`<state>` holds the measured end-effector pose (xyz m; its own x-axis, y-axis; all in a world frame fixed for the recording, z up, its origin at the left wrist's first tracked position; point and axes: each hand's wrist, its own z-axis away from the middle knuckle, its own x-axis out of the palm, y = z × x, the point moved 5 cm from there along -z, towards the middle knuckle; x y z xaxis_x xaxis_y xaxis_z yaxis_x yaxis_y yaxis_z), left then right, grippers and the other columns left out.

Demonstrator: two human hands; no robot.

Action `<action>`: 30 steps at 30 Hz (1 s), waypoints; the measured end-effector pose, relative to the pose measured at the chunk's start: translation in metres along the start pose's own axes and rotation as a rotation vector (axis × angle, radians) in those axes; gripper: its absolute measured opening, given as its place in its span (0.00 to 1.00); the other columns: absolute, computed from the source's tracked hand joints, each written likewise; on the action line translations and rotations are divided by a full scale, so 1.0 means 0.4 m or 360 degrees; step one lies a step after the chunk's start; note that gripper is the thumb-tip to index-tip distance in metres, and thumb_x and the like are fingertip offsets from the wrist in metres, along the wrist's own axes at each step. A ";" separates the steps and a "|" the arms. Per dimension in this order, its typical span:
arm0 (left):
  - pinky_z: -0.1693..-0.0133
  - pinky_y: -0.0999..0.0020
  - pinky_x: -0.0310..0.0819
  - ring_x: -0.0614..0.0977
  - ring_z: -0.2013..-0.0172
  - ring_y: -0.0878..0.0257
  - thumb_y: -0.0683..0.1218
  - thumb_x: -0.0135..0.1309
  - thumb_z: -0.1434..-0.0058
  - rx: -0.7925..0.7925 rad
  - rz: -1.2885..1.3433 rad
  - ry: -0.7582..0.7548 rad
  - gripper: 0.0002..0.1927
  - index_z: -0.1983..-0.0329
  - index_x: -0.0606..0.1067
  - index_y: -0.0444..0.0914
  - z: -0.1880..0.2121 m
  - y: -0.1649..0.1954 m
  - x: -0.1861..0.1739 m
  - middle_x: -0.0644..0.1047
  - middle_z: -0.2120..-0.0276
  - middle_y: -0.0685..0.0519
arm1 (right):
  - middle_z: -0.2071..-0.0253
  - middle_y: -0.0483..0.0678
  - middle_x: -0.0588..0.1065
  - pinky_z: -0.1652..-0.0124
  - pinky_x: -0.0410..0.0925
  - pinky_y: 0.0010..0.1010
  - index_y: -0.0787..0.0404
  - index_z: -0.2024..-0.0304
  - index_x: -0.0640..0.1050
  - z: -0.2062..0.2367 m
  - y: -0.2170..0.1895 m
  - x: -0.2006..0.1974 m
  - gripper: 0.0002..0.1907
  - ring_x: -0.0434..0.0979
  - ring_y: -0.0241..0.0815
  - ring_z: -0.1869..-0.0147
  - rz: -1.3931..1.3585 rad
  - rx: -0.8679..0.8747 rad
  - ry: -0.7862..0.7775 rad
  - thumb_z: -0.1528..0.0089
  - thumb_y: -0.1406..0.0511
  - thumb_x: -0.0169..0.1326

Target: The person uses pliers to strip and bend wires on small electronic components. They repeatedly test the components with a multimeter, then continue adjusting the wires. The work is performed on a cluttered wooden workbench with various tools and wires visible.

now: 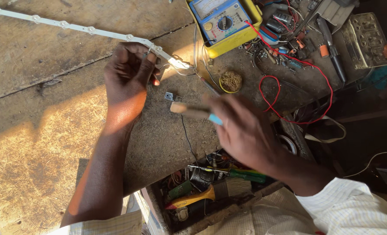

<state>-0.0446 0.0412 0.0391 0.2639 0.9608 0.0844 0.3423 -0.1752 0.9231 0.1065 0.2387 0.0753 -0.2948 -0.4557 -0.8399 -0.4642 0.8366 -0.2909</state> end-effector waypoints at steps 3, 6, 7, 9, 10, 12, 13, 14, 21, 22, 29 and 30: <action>0.72 0.73 0.75 0.79 0.72 0.68 0.37 0.51 0.24 0.0032 -0.0125 0.0027 0.08 0.45 0.75 0.30 0.003 0.005 0.002 0.80 0.66 0.49 | 0.61 0.50 0.72 0.68 0.71 0.36 0.65 0.43 0.75 0.044 -0.029 0.024 0.26 0.73 0.44 0.62 -0.0037 -0.0060 -0.0185 0.44 0.70 0.66; 0.70 0.73 0.76 0.80 0.71 0.67 0.38 0.52 0.24 0.0031 -0.0057 0.0043 0.09 0.44 0.77 0.29 -0.001 0.003 0.002 0.80 0.66 0.49 | 0.61 0.50 0.72 0.64 0.72 0.39 0.65 0.47 0.77 0.057 -0.033 0.048 0.27 0.74 0.46 0.59 0.0034 -0.0085 -0.0268 0.48 0.67 0.66; 0.71 0.73 0.77 0.80 0.71 0.67 0.39 0.53 0.24 0.0006 -0.0047 0.0077 0.09 0.45 0.77 0.30 -0.002 0.000 -0.001 0.80 0.65 0.49 | 0.61 0.50 0.72 0.64 0.72 0.39 0.65 0.47 0.77 0.053 -0.028 0.056 0.27 0.74 0.46 0.58 0.0056 -0.0067 -0.0285 0.48 0.65 0.67; 0.72 0.72 0.77 0.81 0.70 0.67 0.40 0.54 0.25 -0.0035 -0.0027 0.0149 0.09 0.47 0.78 0.30 -0.005 -0.006 -0.010 0.81 0.64 0.49 | 0.61 0.50 0.72 0.63 0.71 0.39 0.65 0.48 0.78 0.040 -0.018 0.065 0.26 0.74 0.47 0.58 0.0053 -0.0032 -0.0289 0.46 0.61 0.68; 0.72 0.72 0.78 0.82 0.69 0.67 0.40 0.54 0.25 -0.0013 -0.0035 0.0157 0.08 0.48 0.78 0.30 -0.007 -0.005 -0.013 0.81 0.63 0.48 | 0.61 0.49 0.71 0.62 0.71 0.40 0.65 0.49 0.78 0.033 -0.014 0.067 0.26 0.73 0.47 0.58 0.0025 -0.0010 -0.0279 0.44 0.59 0.68; 0.71 0.71 0.79 0.83 0.68 0.65 0.41 0.54 0.24 0.0030 -0.0047 0.0172 0.08 0.50 0.79 0.30 -0.010 -0.004 -0.019 0.83 0.62 0.48 | 0.59 0.49 0.71 0.60 0.71 0.41 0.65 0.49 0.78 0.016 -0.013 0.069 0.26 0.73 0.47 0.57 -0.0004 -0.0029 -0.0225 0.42 0.55 0.68; 0.71 0.71 0.78 0.83 0.67 0.66 0.41 0.55 0.25 0.0030 -0.0061 0.0178 0.08 0.50 0.79 0.30 -0.011 -0.005 -0.022 0.82 0.62 0.48 | 0.58 0.50 0.71 0.58 0.70 0.42 0.65 0.49 0.78 0.006 -0.015 0.071 0.27 0.73 0.48 0.55 -0.0003 -0.0071 -0.0181 0.42 0.55 0.67; 0.70 0.72 0.78 0.82 0.67 0.66 0.41 0.56 0.25 0.0030 -0.0073 0.0185 0.08 0.50 0.79 0.30 -0.009 -0.005 -0.026 0.82 0.62 0.48 | 0.56 0.51 0.72 0.57 0.70 0.42 0.65 0.49 0.77 0.001 -0.019 0.070 0.27 0.73 0.48 0.54 -0.0001 -0.0114 -0.0138 0.42 0.54 0.67; 0.66 0.75 0.77 0.82 0.64 0.68 0.40 0.58 0.25 -0.0023 -0.0183 0.0283 0.05 0.52 0.80 0.32 -0.006 -0.019 -0.044 0.82 0.63 0.51 | 0.47 0.53 0.74 0.52 0.66 0.45 0.65 0.48 0.78 0.015 -0.030 0.056 0.27 0.71 0.50 0.51 0.0027 -0.0239 0.0021 0.41 0.53 0.66; 0.65 0.75 0.76 0.82 0.64 0.68 0.40 0.58 0.25 -0.0004 -0.0188 0.0286 0.04 0.52 0.80 0.32 -0.004 -0.018 -0.045 0.82 0.63 0.51 | 0.46 0.53 0.74 0.51 0.66 0.44 0.65 0.47 0.78 0.019 -0.026 0.048 0.27 0.71 0.49 0.49 0.0011 -0.0245 0.0066 0.40 0.53 0.66; 0.66 0.74 0.79 0.85 0.64 0.67 0.39 0.57 0.23 0.0185 -0.0359 0.0334 0.04 0.55 0.79 0.33 -0.008 -0.012 -0.066 0.83 0.64 0.51 | 0.44 0.52 0.75 0.47 0.67 0.39 0.66 0.47 0.79 0.040 0.040 -0.005 0.21 0.71 0.47 0.46 -0.0073 -0.0185 0.0299 0.37 0.60 0.68; 0.67 0.74 0.79 0.85 0.65 0.67 0.39 0.57 0.24 0.0234 -0.0380 0.0358 0.04 0.57 0.79 0.34 -0.010 -0.012 -0.073 0.84 0.65 0.51 | 0.45 0.51 0.76 0.47 0.67 0.40 0.65 0.47 0.79 0.042 0.061 -0.017 0.20 0.71 0.48 0.46 0.0017 -0.0164 0.0308 0.36 0.61 0.68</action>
<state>-0.0578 0.0148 0.0335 -0.0384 0.9988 -0.0314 0.5008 0.0464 0.8643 0.1113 0.2674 0.0662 -0.4505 -0.5052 -0.7361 -0.5403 0.8107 -0.2257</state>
